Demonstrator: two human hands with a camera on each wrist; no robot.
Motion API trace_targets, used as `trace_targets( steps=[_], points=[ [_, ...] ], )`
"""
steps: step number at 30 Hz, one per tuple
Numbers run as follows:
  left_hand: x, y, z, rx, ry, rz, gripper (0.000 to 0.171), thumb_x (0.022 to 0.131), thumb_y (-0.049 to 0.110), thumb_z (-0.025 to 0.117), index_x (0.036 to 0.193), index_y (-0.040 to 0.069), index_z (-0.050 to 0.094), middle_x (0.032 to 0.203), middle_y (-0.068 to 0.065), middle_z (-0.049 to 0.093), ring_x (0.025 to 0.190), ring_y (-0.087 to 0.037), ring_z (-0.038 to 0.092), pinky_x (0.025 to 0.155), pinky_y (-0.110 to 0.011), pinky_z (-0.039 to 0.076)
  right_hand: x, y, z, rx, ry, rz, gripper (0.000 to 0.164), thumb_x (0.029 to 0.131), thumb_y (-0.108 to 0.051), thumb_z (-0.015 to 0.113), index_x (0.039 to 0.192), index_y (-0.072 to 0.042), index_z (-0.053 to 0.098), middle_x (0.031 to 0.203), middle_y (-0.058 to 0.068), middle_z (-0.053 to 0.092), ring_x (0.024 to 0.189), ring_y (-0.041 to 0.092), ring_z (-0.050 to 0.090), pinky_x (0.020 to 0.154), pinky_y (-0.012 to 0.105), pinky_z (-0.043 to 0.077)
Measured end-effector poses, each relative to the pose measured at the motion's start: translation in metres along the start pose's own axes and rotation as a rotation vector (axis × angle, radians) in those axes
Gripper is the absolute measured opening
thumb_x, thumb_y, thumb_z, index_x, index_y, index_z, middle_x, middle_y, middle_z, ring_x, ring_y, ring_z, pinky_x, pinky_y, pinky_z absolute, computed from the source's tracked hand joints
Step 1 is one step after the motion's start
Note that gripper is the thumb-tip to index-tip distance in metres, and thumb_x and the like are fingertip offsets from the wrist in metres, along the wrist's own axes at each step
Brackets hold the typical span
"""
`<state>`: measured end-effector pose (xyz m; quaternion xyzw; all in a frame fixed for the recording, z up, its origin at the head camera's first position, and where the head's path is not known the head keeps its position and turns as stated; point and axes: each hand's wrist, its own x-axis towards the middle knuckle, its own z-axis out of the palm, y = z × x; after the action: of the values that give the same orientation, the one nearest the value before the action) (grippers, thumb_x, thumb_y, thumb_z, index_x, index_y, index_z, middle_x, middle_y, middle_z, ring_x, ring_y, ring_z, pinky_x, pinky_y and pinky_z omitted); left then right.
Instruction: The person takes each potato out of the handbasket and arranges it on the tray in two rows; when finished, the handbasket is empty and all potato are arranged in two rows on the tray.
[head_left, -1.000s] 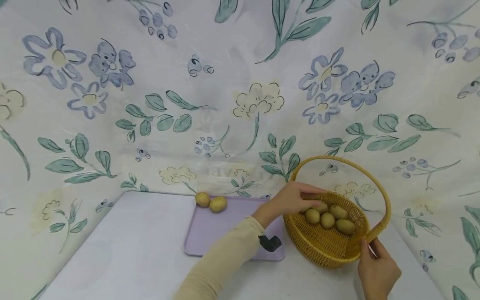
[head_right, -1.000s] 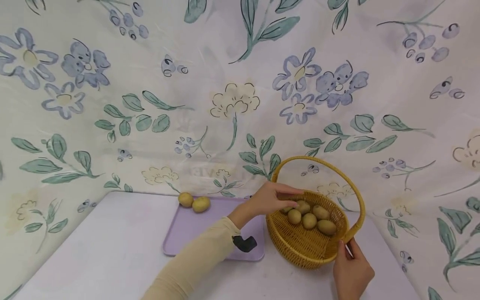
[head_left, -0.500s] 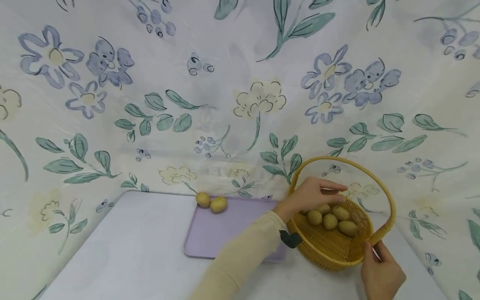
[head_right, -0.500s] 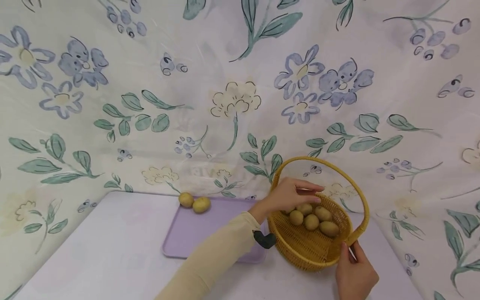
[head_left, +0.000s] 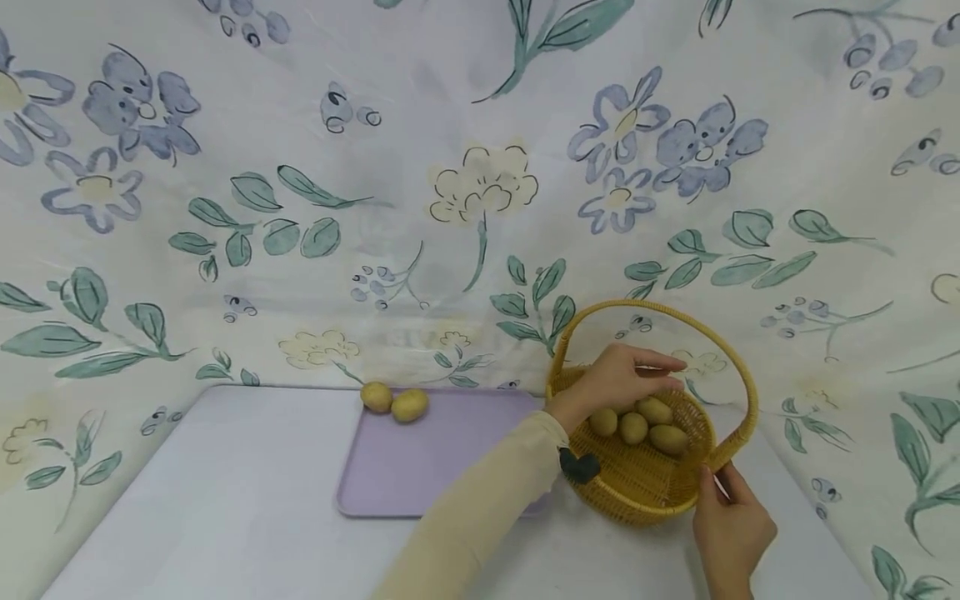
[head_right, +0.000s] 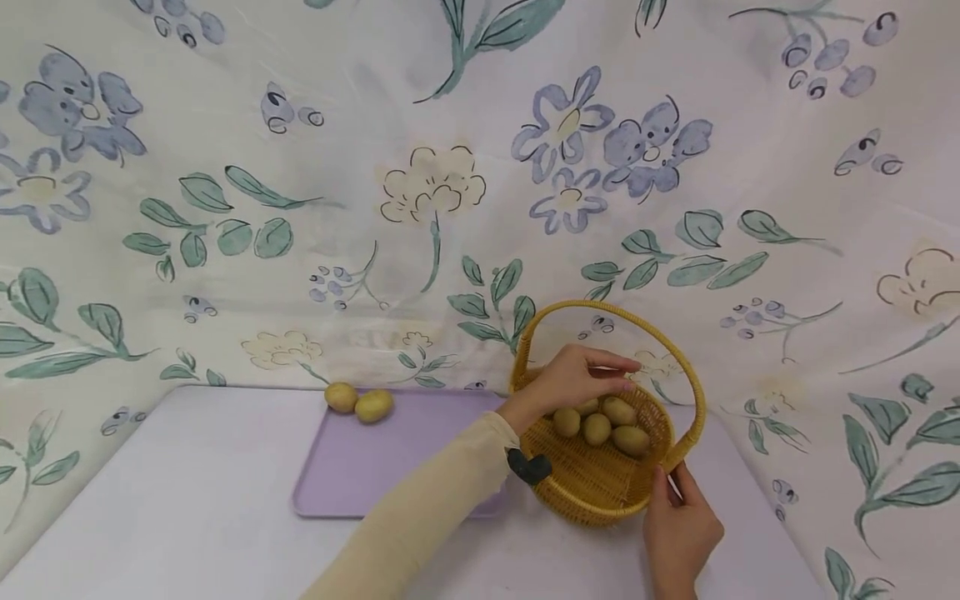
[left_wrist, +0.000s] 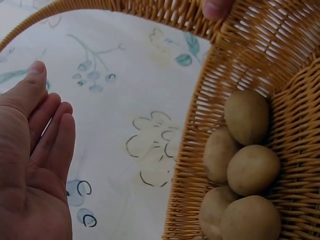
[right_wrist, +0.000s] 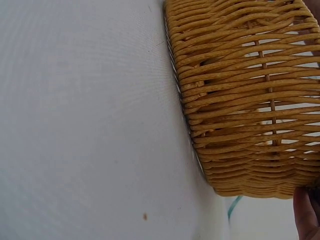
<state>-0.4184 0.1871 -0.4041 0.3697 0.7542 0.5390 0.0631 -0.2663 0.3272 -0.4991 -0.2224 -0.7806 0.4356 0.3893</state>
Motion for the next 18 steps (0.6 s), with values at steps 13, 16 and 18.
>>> trace_targets(
  steps=[13,16,18],
  points=[
    [0.012,-0.016,0.005,-0.036,0.045,-0.046,0.032,0.094,0.033,0.075,0.123,0.020,0.077,0.124,0.013,0.073,0.104,0.007,0.067,0.084,-0.011,0.056,0.000,0.000,0.002,-0.040,0.003,0.010,0.032,0.095,-0.005,0.067,0.126,0.005,0.068,0.119,0.029,0.068,0.086,-0.027,0.053,0.067,-0.007,0.040],
    [0.016,-0.021,0.008,-0.033,0.058,-0.052,0.031,0.094,0.035,0.075,0.122,0.022,0.077,0.122,0.014,0.074,0.103,0.008,0.067,0.084,-0.010,0.055,0.001,0.000,0.002,-0.035,0.003,0.008,0.032,0.095,-0.004,0.067,0.126,0.005,0.068,0.118,0.029,0.068,0.082,-0.029,0.052,0.065,-0.007,0.040],
    [0.016,-0.025,0.011,-0.038,0.066,-0.062,0.031,0.094,0.035,0.075,0.122,0.022,0.077,0.121,0.015,0.074,0.103,0.008,0.067,0.085,-0.010,0.055,0.000,0.001,0.002,-0.028,-0.004,0.008,0.033,0.095,-0.004,0.067,0.126,0.006,0.067,0.118,0.030,0.068,0.076,-0.035,0.044,0.064,-0.007,0.040]
  ],
)
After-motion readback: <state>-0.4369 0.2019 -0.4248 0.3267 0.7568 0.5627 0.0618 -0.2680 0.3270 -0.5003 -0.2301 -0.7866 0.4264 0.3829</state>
